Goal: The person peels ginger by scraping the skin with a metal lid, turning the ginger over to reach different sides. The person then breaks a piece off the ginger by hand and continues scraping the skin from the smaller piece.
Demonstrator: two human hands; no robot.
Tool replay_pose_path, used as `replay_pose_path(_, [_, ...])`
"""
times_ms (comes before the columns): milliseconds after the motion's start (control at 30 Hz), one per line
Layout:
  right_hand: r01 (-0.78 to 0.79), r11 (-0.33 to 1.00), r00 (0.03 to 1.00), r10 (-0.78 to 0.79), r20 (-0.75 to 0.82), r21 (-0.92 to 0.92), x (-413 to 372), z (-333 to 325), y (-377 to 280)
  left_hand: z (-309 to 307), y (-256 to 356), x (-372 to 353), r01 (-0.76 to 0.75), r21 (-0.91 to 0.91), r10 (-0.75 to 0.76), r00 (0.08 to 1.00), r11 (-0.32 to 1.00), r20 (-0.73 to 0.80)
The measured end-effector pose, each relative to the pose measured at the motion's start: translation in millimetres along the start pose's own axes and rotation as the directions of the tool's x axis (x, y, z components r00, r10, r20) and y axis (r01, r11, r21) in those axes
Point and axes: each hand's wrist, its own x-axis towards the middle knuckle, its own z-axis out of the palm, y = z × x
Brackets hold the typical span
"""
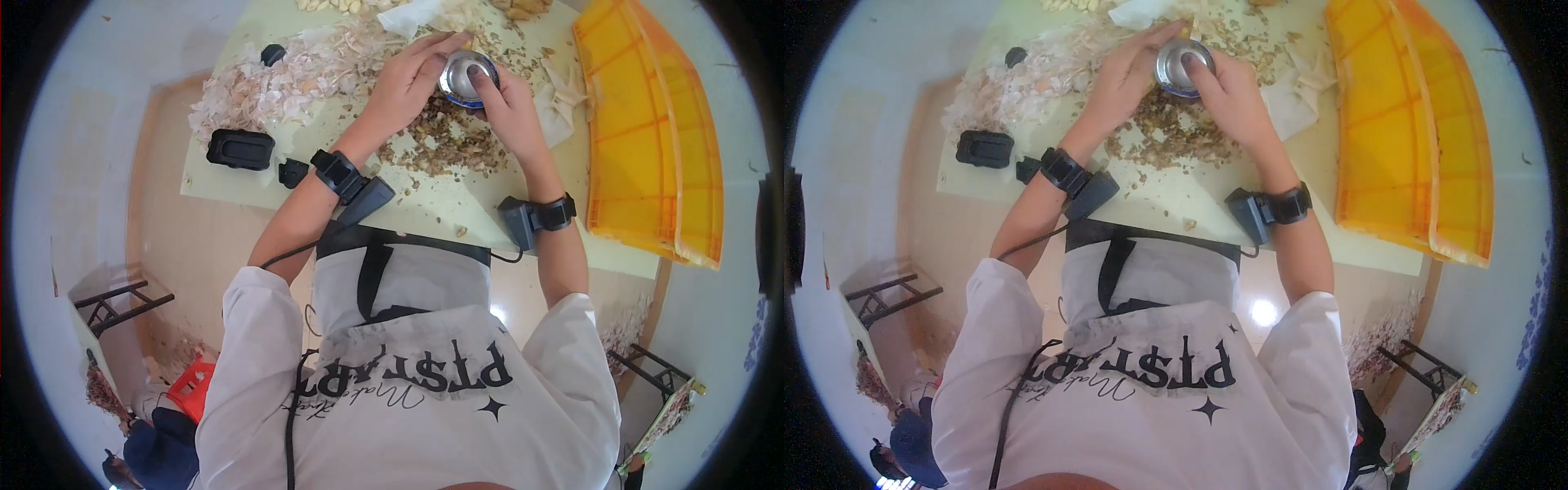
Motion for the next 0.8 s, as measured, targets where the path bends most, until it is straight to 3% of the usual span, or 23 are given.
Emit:
replay_pose_path(67, [-0.053, 0.998, 0.998, 0.054, -0.027, 0.037, -1, 1, 3, 3, 4, -2, 0.189, -0.159, -0.206, 0.974, 0.969, -0.098])
replay_pose_path(100, [-0.106, 0.992, 0.993, 0.110, -0.053, 0.075, -1, 1, 4, 2, 4, 0, 0.187, -0.160, -0.204, 0.974, 0.969, -0.099])
replay_pose_path(133, [-0.106, 0.992, 0.993, 0.110, -0.053, 0.074, -1, 0, 3, 1, 4, 1, 0.331, -0.429, -0.411, 0.905, 0.841, -0.108])
replay_pose_path(167, [-0.083, 0.996, 0.989, 0.087, -0.118, 0.038, -1, 0, 2, 0, 4, 1, 0.417, -0.663, -0.596, 0.801, 0.622, -0.055])
replay_pose_path(200, [-0.061, 0.998, 0.981, 0.060, -0.182, 0.001, -1, -1, 2, -1, 4, 1, 0.416, -0.663, -0.595, 0.802, 0.622, -0.055])
replay_pose_path(267, [0.007, 0.998, 0.977, -0.020, -0.213, -0.061, -1, 1, 1, -4, 1, 0, 0.353, -0.878, -0.685, 0.727, 0.324, 0.040])
replay_pose_path(300, [0.072, 0.990, 0.966, -0.100, -0.239, -0.122, -1, 2, 1, -7, -3, -1, 0.354, -0.877, -0.684, 0.729, 0.324, 0.041])
replay_pose_path(367, [0.116, 0.981, 0.959, -0.152, -0.238, -0.159, -1, 4, 2, -13, -12, -1, 0.330, -0.931, -0.499, 0.840, 0.158, 0.213])
replay_pose_path(500, [0.170, 0.929, 0.959, -0.233, -0.163, -0.329, -4, 5, -4, -11, 8, 3, 0.344, -0.922, -0.641, 0.752, 0.179, 0.156])
replay_pose_path(567, [0.181, 0.935, 0.956, -0.240, -0.167, -0.306, -5, 7, -8, -13, 5, 3, 0.291, -0.952, -0.640, 0.750, 0.090, 0.169])
replay_pose_path(700, [0.150, 0.971, 0.956, -0.190, -0.224, -0.187, -6, 11, -3, -15, 11, 3, 0.268, -0.961, -0.634, 0.756, 0.072, 0.163])
replay_pose_path(800, [0.119, 0.973, 0.961, -0.163, -0.224, -0.199, -7, 12, -3, -14, 12, 4, 0.242, -0.967, -0.657, 0.742, 0.076, 0.134])
